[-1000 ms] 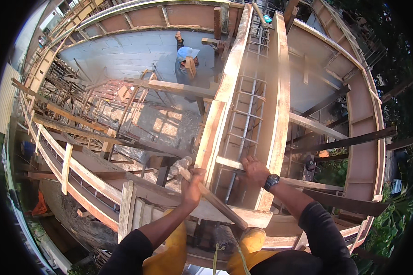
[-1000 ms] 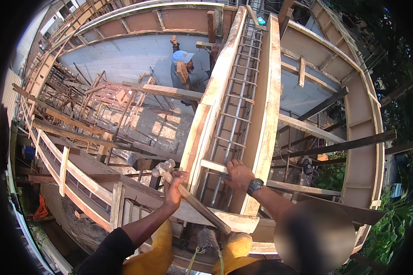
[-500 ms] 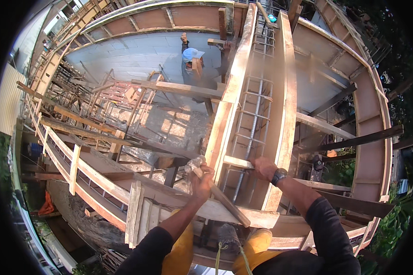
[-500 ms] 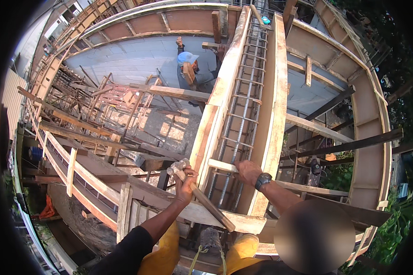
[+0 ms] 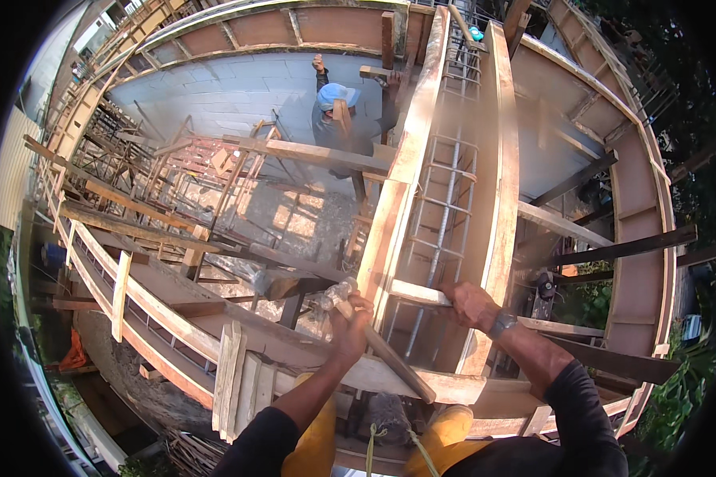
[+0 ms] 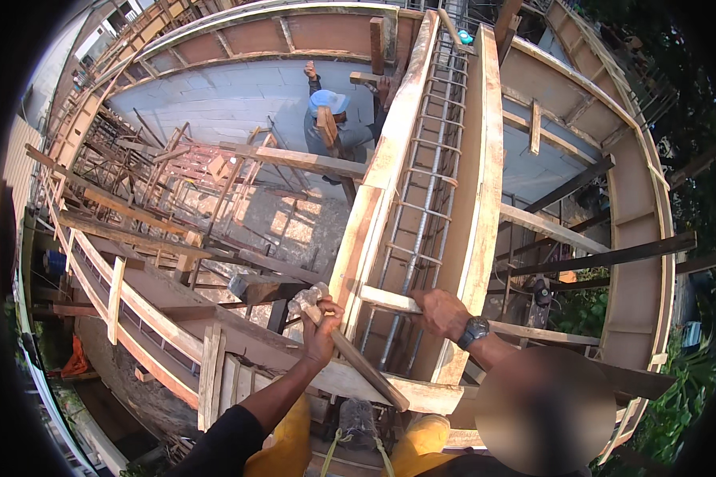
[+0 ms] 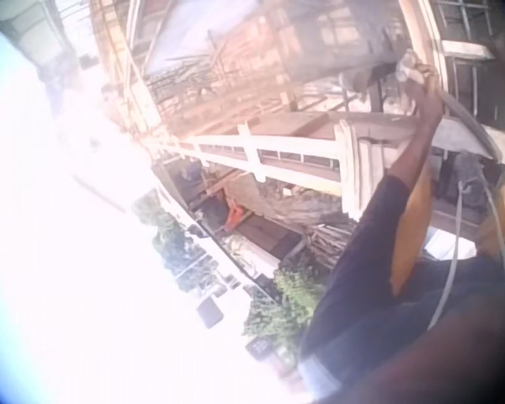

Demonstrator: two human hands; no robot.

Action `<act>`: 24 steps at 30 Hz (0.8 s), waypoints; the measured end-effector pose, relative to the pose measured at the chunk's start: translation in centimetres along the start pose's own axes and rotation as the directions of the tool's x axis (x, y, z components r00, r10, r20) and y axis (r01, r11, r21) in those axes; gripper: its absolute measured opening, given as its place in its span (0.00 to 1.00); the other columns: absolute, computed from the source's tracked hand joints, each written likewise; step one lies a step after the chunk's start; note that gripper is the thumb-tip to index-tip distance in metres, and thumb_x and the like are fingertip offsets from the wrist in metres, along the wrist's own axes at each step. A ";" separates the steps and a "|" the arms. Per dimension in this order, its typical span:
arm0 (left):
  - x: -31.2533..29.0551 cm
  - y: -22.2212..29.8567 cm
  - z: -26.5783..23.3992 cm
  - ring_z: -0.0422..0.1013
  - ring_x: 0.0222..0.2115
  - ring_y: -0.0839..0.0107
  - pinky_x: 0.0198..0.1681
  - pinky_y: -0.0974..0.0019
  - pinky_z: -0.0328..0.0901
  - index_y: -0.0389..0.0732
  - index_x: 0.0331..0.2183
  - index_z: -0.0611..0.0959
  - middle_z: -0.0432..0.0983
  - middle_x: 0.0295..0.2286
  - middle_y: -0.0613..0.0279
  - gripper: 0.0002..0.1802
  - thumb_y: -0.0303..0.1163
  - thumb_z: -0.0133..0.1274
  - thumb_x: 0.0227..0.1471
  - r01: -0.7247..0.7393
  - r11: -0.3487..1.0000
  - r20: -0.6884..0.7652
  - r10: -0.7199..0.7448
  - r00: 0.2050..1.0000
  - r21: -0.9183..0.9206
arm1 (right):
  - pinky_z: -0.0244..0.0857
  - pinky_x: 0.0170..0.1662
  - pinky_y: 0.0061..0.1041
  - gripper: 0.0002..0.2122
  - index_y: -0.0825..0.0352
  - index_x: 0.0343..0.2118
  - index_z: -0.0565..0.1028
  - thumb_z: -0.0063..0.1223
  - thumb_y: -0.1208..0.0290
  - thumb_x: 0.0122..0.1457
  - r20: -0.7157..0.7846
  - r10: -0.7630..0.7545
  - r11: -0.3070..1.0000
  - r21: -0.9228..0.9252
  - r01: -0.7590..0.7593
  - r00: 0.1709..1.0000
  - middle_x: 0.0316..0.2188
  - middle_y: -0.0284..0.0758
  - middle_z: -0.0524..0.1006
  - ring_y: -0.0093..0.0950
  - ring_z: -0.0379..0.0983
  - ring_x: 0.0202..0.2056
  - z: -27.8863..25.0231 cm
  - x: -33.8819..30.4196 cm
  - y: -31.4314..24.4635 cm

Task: The person builds a wooden structure by positioning wood pieces and hammering nails into them while standing on the framework.

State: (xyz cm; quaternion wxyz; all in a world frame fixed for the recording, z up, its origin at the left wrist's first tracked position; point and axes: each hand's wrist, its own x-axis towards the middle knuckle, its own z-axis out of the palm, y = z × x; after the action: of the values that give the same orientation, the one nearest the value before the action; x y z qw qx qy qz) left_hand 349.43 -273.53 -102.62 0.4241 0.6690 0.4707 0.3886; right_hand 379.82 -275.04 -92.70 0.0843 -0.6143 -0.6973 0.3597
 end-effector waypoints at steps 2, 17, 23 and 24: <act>0.1 -0.2 -0.1 0.68 0.48 0.54 0.58 0.52 0.58 0.36 0.30 0.81 0.75 0.35 0.58 0.08 0.30 0.52 0.48 0.036 0.999 -0.050 -0.034 0.998 0.031 | 0.73 0.39 0.47 0.18 0.71 0.43 0.76 0.63 0.62 0.58 -0.091 -0.001 0.998 0.058 0.007 0.996 0.31 0.55 0.81 0.54 0.79 0.36 -2.6 -0.3 -1.1; 5.4 3.4 0.9 0.68 0.54 0.55 0.59 0.53 0.61 0.34 0.33 0.79 0.77 0.41 0.53 0.06 0.21 0.49 0.51 -0.160 0.986 0.133 0.152 0.979 0.048 | 0.71 0.50 0.37 0.27 0.70 0.54 0.73 0.68 0.60 0.57 -0.532 0.116 0.992 0.098 -0.075 0.839 0.43 0.51 0.82 0.42 0.80 0.46 -21.7 14.0 10.2; 10.1 6.3 2.5 0.67 0.55 0.61 0.53 0.60 0.66 0.35 0.38 0.81 0.71 0.55 0.50 0.11 0.28 0.52 0.51 0.319 0.892 0.249 -0.246 0.937 -0.320 | 0.71 0.52 0.35 0.28 0.66 0.57 0.73 0.69 0.62 0.55 -0.259 0.050 0.993 0.119 -0.019 0.965 0.44 0.46 0.83 0.40 0.80 0.46 -21.5 20.1 13.3; 10.3 6.4 2.6 0.67 0.55 0.62 0.53 0.60 0.66 0.35 0.38 0.81 0.70 0.57 0.50 0.11 0.28 0.52 0.51 0.365 0.855 0.265 -0.279 0.923 -0.369 | 0.71 0.52 0.36 0.28 0.66 0.57 0.73 0.68 0.62 0.55 -0.253 0.061 0.997 0.053 -0.049 0.965 0.44 0.46 0.83 0.42 0.80 0.46 -21.3 20.5 13.7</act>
State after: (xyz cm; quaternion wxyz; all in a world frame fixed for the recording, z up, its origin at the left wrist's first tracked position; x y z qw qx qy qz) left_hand 356.42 -265.42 -96.28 0.6599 0.5117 0.4385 0.3321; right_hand 397.92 -247.95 -92.17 0.1773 -0.6724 -0.6549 0.2959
